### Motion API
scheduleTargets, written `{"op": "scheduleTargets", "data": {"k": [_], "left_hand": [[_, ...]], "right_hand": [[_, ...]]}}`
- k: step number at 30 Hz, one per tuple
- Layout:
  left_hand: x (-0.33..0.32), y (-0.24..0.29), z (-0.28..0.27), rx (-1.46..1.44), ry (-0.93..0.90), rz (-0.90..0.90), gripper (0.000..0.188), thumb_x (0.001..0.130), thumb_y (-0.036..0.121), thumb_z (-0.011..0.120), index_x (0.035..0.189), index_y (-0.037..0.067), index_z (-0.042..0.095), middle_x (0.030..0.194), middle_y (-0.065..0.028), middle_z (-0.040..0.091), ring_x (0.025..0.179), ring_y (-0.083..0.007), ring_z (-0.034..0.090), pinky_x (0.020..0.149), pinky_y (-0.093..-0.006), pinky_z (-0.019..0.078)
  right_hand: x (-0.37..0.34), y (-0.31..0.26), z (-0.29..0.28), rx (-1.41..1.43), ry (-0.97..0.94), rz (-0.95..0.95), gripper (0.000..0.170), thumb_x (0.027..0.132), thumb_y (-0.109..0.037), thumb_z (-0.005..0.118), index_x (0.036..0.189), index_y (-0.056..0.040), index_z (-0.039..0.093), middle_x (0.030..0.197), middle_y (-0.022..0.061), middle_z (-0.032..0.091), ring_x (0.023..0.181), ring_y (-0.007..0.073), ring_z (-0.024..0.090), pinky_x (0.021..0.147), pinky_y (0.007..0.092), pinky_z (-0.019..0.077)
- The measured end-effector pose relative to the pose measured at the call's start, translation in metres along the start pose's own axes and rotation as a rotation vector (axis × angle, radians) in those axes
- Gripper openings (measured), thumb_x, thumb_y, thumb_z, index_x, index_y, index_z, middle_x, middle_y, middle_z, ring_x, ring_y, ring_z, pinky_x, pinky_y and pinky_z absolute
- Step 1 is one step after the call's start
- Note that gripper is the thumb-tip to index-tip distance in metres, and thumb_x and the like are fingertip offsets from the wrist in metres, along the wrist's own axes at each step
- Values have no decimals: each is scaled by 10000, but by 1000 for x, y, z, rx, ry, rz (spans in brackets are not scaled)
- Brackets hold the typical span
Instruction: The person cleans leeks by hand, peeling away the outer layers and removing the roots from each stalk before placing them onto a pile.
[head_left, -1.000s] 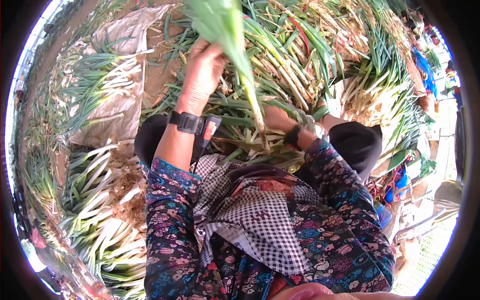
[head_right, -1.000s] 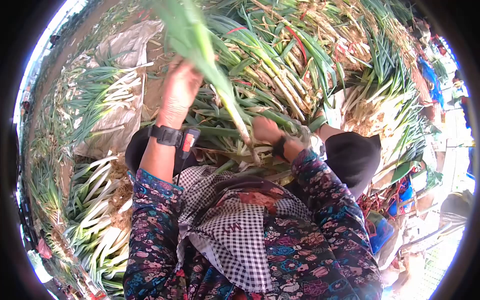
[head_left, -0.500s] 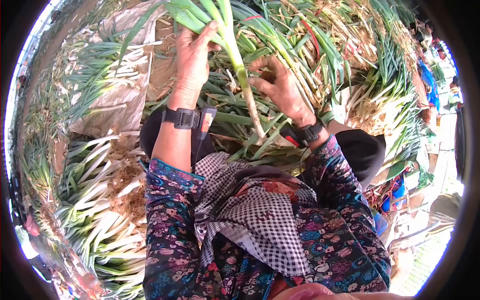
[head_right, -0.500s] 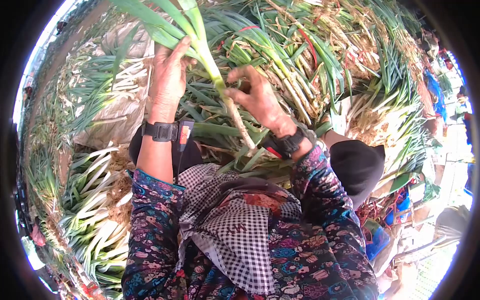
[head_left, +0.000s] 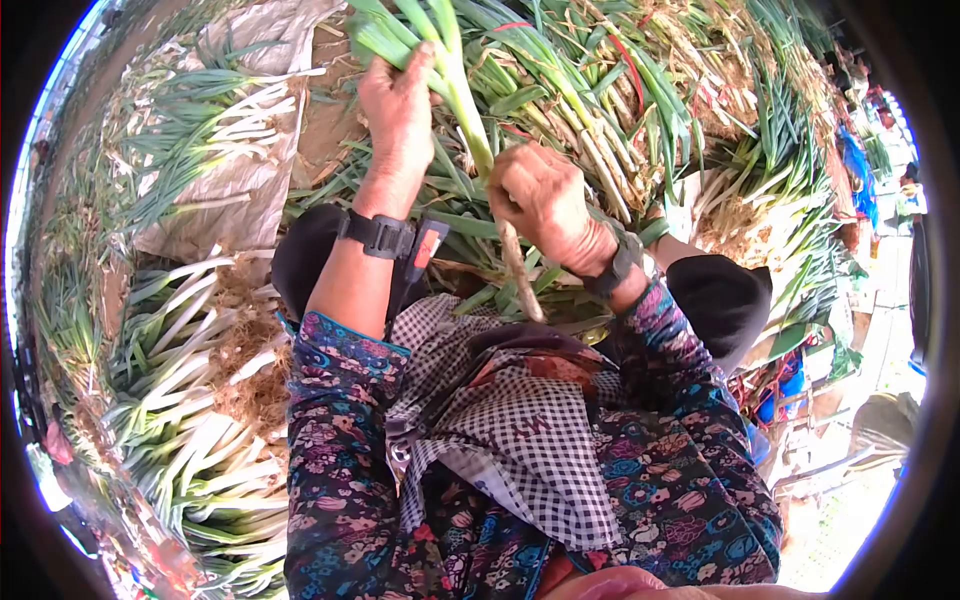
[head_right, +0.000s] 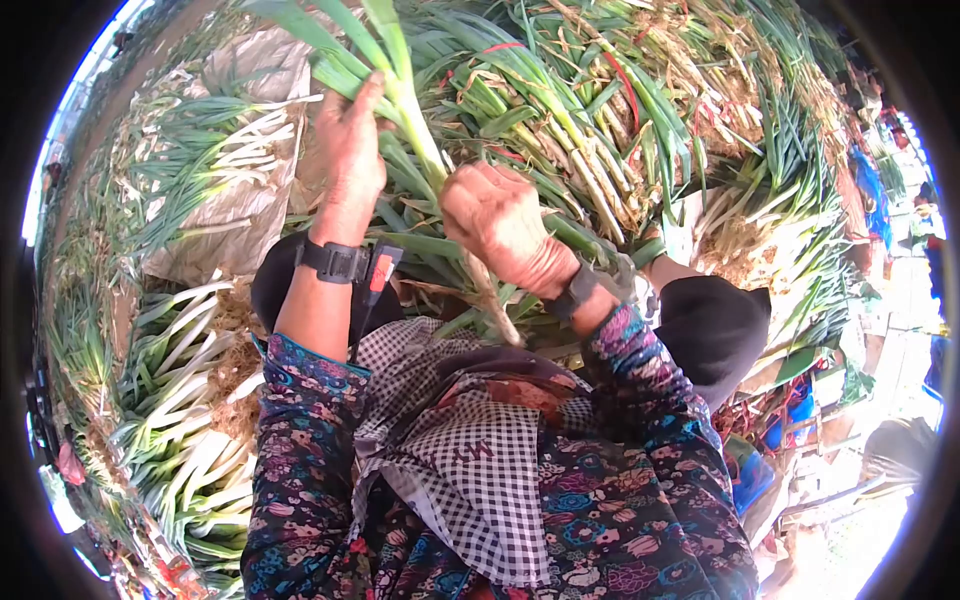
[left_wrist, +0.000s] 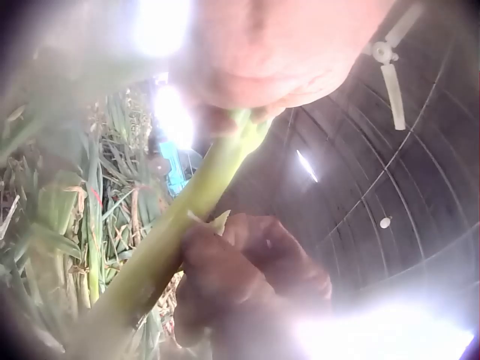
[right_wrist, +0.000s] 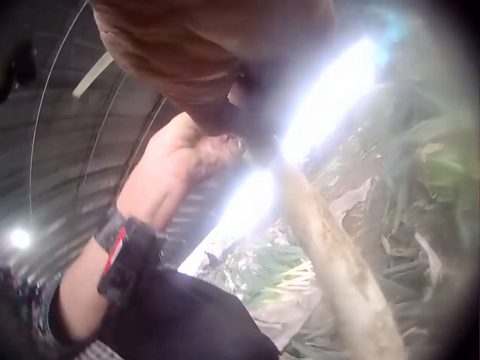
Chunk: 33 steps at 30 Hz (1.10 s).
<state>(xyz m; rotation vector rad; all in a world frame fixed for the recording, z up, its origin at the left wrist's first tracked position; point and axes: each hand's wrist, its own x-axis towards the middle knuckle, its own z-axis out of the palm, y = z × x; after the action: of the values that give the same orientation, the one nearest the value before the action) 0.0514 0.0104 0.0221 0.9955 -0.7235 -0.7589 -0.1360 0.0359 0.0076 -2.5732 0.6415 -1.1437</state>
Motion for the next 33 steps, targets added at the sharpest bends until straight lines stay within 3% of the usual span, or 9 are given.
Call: {"op": "scheduleTargets", "data": {"k": [3,7,10,12,15,16,20,22,33], "left_hand": [[1,9,-1,-96,38,68,281,896,144,629,1138,26,551,1015,-103,646,865,-164,640,747,-343,545],[2,22,3,-432,-107,10,337,936,142,543,1228,-1,454,1030,-215,607,937,-342,632,851,-536,540],[23,35,-22,-403,-19,135,341,950,140,514,1248,-2,431,1035,-204,597,949,-348,625,853,-532,541],[33,51,-35,-400,77,228,375,951,124,505,1288,17,383,1129,-218,546,971,-389,607,883,-573,514],[39,60,-45,-398,124,276,384,955,108,487,1308,27,359,1178,-227,515,1010,-427,585,893,-610,495],[39,59,-47,-409,143,286,383,958,99,476,1314,29,352,1192,-230,504,1031,-445,573,895,-627,487],[34,53,-40,-439,88,221,403,960,114,487,1325,18,347,1185,-239,513,1072,-445,557,908,-616,490],[34,48,-38,-456,45,219,393,961,119,491,1316,11,362,1175,-240,520,1069,-436,560,911,-610,491],[9,34,-16,-607,21,88,338,984,195,474,1248,-16,450,1160,-205,545,1108,-340,548,1013,-558,436]], "right_hand": [[4,-14,-4,-11,41,-104,232,664,51,635,814,-76,512,825,60,568,784,250,594,688,356,487],[1,-46,-6,939,163,372,224,727,90,592,829,-59,458,813,75,533,764,192,588,720,300,486],[-55,-24,13,611,-54,251,206,738,79,574,845,-39,442,780,80,515,690,207,557,658,326,480],[-101,-5,17,434,-386,561,173,749,18,612,860,-24,486,750,123,534,698,254,583,657,351,481],[-162,37,11,14,-1162,95,182,791,-151,629,843,-6,531,763,170,556,775,357,606,668,431,476],[-143,28,9,17,-1166,92,182,791,-151,629,843,-6,531,763,170,556,775,357,606,668,431,476],[-31,-12,-6,332,-312,336,102,834,-33,586,928,6,597,790,155,594,727,300,610,655,364,493],[-3,-9,2,453,-113,564,146,887,-58,596,1012,16,604,781,113,629,551,135,588,521,286,480],[10,4,32,680,52,714,136,888,-54,606,987,38,621,777,86,657,605,124,662,544,246,536]]}}
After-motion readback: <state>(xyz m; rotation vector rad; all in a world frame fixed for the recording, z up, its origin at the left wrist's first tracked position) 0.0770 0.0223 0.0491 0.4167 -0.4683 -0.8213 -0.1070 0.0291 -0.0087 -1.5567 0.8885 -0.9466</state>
